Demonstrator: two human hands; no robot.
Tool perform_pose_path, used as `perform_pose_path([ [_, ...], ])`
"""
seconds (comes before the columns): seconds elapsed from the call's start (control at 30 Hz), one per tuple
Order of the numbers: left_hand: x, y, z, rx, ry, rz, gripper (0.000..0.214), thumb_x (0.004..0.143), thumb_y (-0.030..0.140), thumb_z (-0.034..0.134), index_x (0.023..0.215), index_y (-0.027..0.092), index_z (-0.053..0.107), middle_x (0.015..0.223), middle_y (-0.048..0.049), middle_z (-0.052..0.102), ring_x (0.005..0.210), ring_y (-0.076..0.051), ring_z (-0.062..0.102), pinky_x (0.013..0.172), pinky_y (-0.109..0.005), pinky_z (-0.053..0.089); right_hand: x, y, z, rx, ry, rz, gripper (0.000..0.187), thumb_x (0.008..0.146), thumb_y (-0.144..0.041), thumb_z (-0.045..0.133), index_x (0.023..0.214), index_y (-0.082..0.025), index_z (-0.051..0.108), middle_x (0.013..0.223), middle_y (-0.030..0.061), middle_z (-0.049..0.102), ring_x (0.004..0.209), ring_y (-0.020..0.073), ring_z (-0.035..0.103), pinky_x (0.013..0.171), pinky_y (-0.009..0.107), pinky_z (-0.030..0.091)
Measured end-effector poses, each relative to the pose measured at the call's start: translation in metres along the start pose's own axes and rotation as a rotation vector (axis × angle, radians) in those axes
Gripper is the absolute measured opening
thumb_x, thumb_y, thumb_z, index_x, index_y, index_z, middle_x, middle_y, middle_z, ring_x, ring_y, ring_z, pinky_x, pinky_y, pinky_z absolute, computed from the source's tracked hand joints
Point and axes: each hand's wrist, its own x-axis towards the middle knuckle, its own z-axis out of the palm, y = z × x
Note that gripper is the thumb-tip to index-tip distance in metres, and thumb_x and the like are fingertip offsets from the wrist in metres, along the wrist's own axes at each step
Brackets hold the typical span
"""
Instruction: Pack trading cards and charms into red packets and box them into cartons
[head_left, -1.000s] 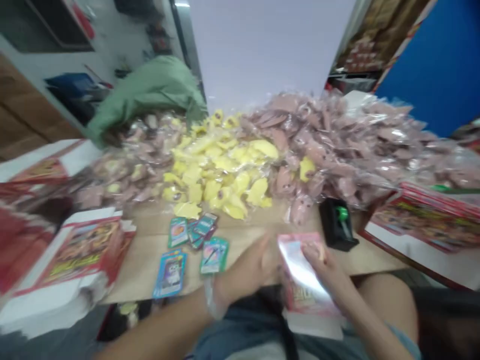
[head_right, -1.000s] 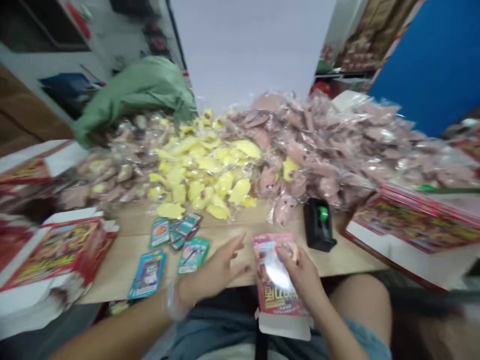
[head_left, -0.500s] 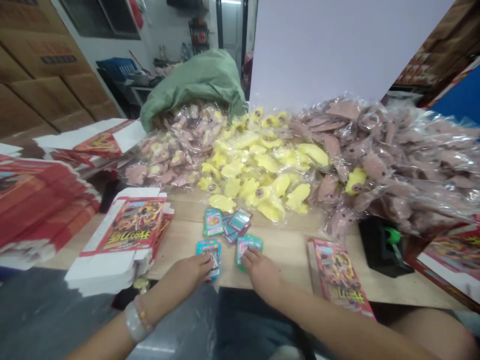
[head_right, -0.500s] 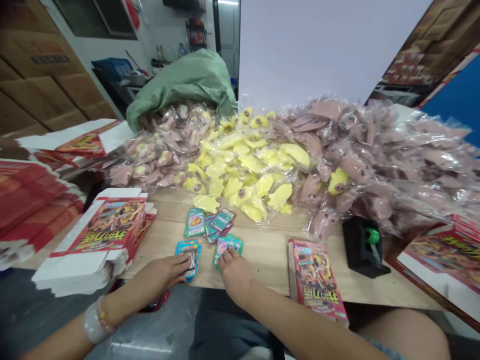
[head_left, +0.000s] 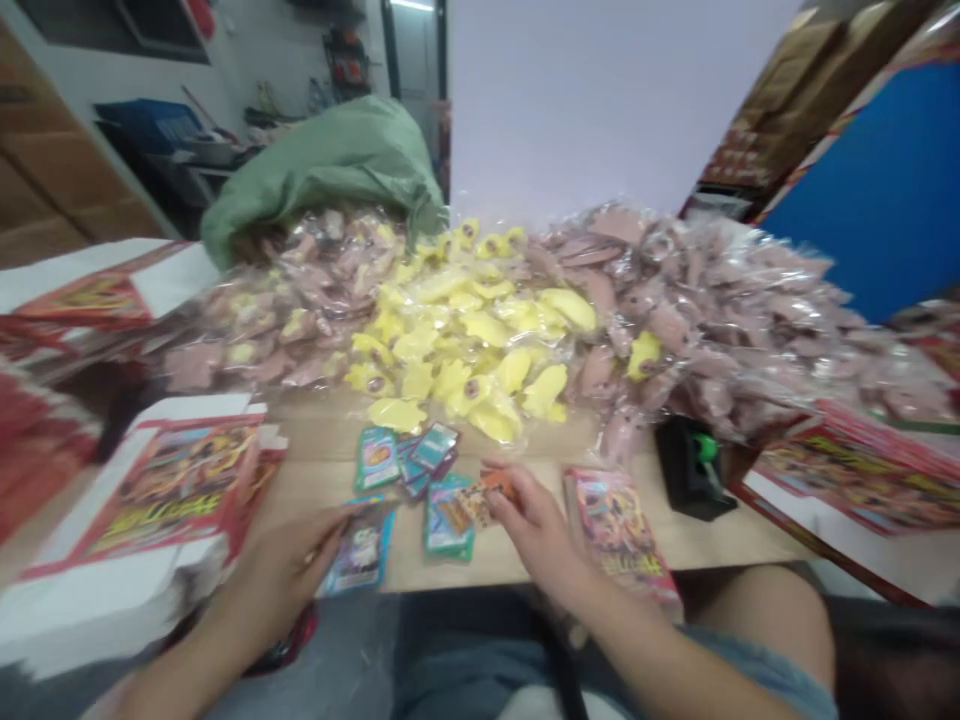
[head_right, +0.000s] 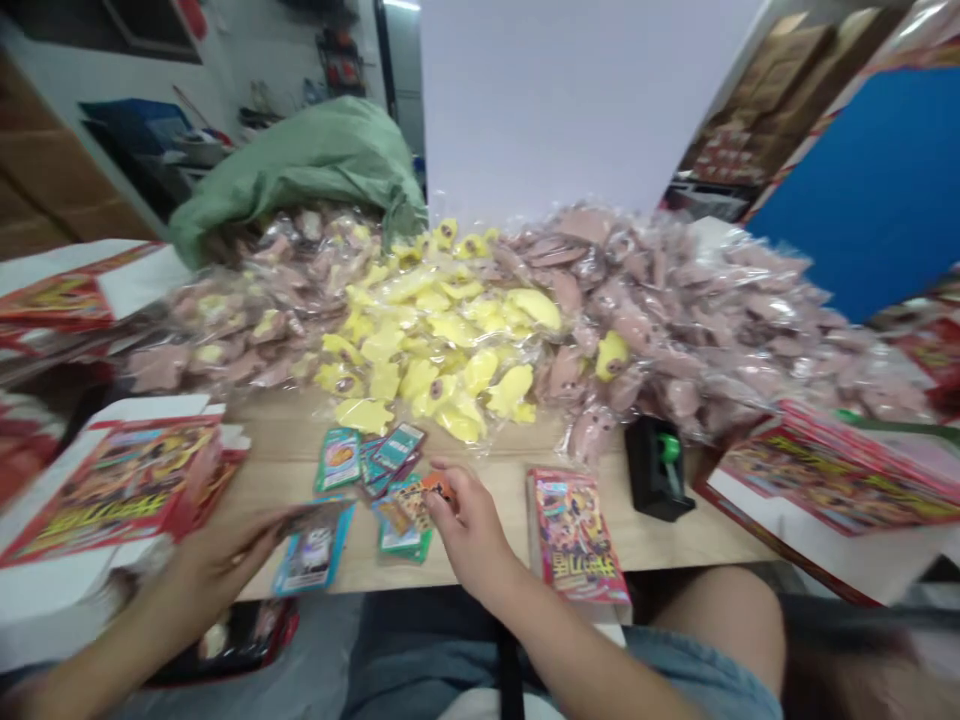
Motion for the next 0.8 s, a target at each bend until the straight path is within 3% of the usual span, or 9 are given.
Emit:
perform_pose_path([
  [0.1, 0.003, 0.057, 0.051, -0.541, -0.169, -0.143, 0.045, 0.083, 0.052, 0.041, 0.107, 0.022, 0.062, 0.099, -0.0035, 0.068, 0.080, -0.020, 0.065, 0.072, -0.034, 0.054, -0.040, 0.009, -0.026, 0.753, 0.101, 0.230, 0.032, 0.079, -0.032, 0.054, 0.108, -0.023, 0.045, 0.102, 0.0036, 0.061, 0.091, 0.0171, 0.059, 0.078, 0.031, 0.047],
  [0.2, 0.019, 0.119, 0.100, -0.819, -0.594, -0.051, 0.047, 0.088, 0.048, 0.030, 0.117, 0.021, 0.055, 0.105, -0.0072, 0.065, 0.084, -0.019, 0.064, 0.077, -0.034, 0.052, -0.086, 0.037, -0.078, 0.993, -0.026, 0.416, 0.032, 0.071, -0.033, 0.064, 0.097, -0.019, 0.051, 0.089, 0.0036, 0.064, 0.080, 0.0183, 0.062, 0.073, 0.032, 0.048],
  [0.27, 0.043, 0.149, 0.124, -0.631, -0.744, 0.242, 0.046, 0.086, 0.045, 0.042, 0.126, 0.024, 0.047, 0.120, -0.0081, 0.058, 0.104, -0.022, 0.057, 0.091, -0.038, 0.044, -0.101, 0.060, -0.128, 0.818, 0.008, 0.452, 0.029, 0.074, -0.036, 0.059, 0.094, -0.016, 0.053, 0.082, 0.0051, 0.064, 0.074, 0.0178, 0.062, 0.071, 0.033, 0.047],
  [0.33, 0.077, 0.168, 0.147, -0.279, -0.756, 0.626, 0.068, 0.071, 0.041, 0.064, 0.131, 0.024, 0.039, 0.137, -0.0096, 0.040, 0.126, -0.028, 0.035, 0.105, -0.043, 0.025, -0.089, 0.082, -0.176, 0.393, 0.150, 0.372, 0.025, 0.080, -0.036, 0.051, 0.090, -0.014, 0.054, 0.077, 0.0047, 0.063, 0.069, 0.0163, 0.060, 0.066, 0.031, 0.047],
  [0.37, 0.095, 0.175, 0.159, -0.106, -0.765, 0.806, 0.081, 0.061, 0.039, 0.073, 0.132, 0.022, 0.039, 0.141, -0.0109, 0.033, 0.130, -0.031, 0.025, 0.108, -0.045, 0.016, -0.073, 0.092, -0.196, 0.113, 0.173, 0.303, 0.023, 0.082, -0.035, 0.047, 0.089, -0.014, 0.055, 0.077, 0.0040, 0.062, 0.070, 0.0158, 0.058, 0.065, 0.030, 0.046],
  [0.47, 0.135, 0.188, 0.194, 0.283, -0.897, 1.195, 0.096, 0.039, 0.033, 0.083, 0.127, 0.017, 0.046, 0.138, -0.0150, 0.037, 0.129, -0.036, 0.025, 0.109, -0.044, 0.008, -0.007, 0.120, -0.227, -0.149, 0.083, 0.242, 0.013, 0.079, -0.025, 0.053, 0.078, -0.013, 0.057, 0.076, 0.0018, 0.061, 0.075, 0.0155, 0.056, 0.069, 0.029, 0.045],
  [0.6, 0.140, 0.183, 0.216, 0.427, -0.804, 1.234, 0.108, 0.033, 0.042, 0.081, 0.131, 0.020, 0.040, 0.130, -0.0173, 0.044, 0.113, -0.041, 0.040, 0.102, -0.050, 0.016, 0.051, 0.144, -0.221, -0.295, -0.111, 0.264, 0.016, 0.083, -0.027, 0.054, 0.084, -0.012, 0.058, 0.081, 0.0009, 0.060, 0.073, 0.0132, 0.058, 0.068, 0.031, 0.048],
  [0.7, 0.130, 0.171, 0.221, 0.417, -0.710, 1.168, 0.105, 0.036, 0.046, 0.078, 0.130, 0.018, 0.041, 0.129, -0.0193, 0.043, 0.112, -0.041, 0.039, 0.098, -0.049, 0.022, 0.053, 0.150, -0.215, -0.427, -0.163, 0.282, 0.017, 0.083, -0.028, 0.054, 0.091, -0.013, 0.059, 0.096, 0.0034, 0.060, 0.086, 0.0162, 0.057, 0.078, 0.037, 0.047],
  [0.8, 0.128, 0.168, 0.222, 0.418, -0.683, 1.139, 0.101, 0.042, 0.053, 0.073, 0.130, 0.018, 0.039, 0.126, -0.0186, 0.044, 0.117, -0.042, 0.032, 0.100, -0.051, 0.017, 0.042, 0.149, -0.208, -0.562, -0.085, 0.334, 0.018, 0.080, -0.020, 0.056, 0.097, -0.015, 0.059, 0.120, 0.0082, 0.051, 0.110, 0.0236, 0.046, 0.093, 0.046, 0.035],
])
